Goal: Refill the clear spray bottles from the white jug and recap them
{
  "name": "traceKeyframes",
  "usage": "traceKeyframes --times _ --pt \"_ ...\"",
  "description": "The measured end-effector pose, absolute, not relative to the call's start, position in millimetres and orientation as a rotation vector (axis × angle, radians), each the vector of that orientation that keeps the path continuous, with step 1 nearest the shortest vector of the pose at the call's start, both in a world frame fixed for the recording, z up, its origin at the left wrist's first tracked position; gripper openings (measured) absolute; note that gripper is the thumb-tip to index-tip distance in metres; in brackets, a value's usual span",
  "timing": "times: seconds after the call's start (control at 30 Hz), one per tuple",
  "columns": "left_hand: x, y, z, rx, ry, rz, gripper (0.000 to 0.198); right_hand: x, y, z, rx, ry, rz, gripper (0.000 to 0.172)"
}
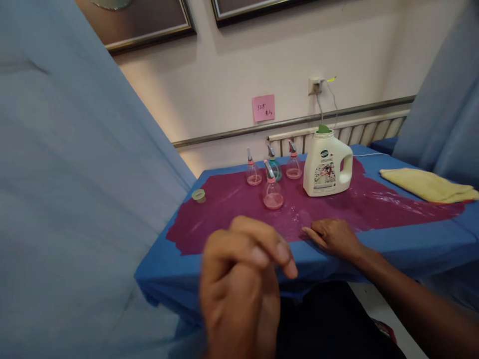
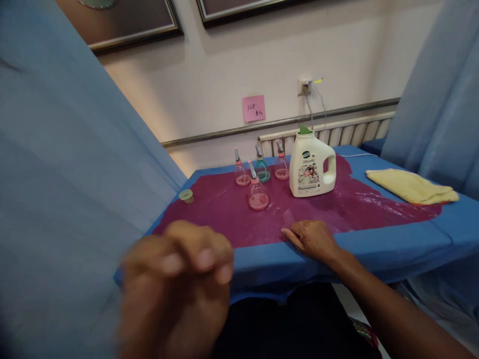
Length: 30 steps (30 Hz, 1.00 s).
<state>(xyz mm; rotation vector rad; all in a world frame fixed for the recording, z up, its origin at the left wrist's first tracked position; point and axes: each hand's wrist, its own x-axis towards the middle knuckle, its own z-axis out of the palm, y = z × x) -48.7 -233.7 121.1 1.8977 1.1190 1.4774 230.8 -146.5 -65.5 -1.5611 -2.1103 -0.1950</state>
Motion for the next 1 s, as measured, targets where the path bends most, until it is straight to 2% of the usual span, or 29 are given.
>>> traceKeyframes --times 0.1,0.23,0.37,0.67,1.0 --pt "-19 -197 80 1.682 0.827 1.456 0.043 229 -146 -66 -1.564 -2.102 -0.195 0.068" --pt "-11 -150 18 2.007 0.991 1.246 0.043 228 -145 -68 -1.557 -2.094 -0.217 0.07" --pt "-19 -126 -16 2.216 1.034 1.097 0.033 227 -143 -69 -1.538 -2.113 -0.23 0.069" --pt "-18 -121 -41 2.497 1.073 0.917 0.026 227 -141 -74 -1.535 -2.113 -0.245 0.067" --pt "-19 -119 -45 2.667 1.113 0.843 0.025 225 -136 -82 -1.506 -2.097 -0.263 0.066"
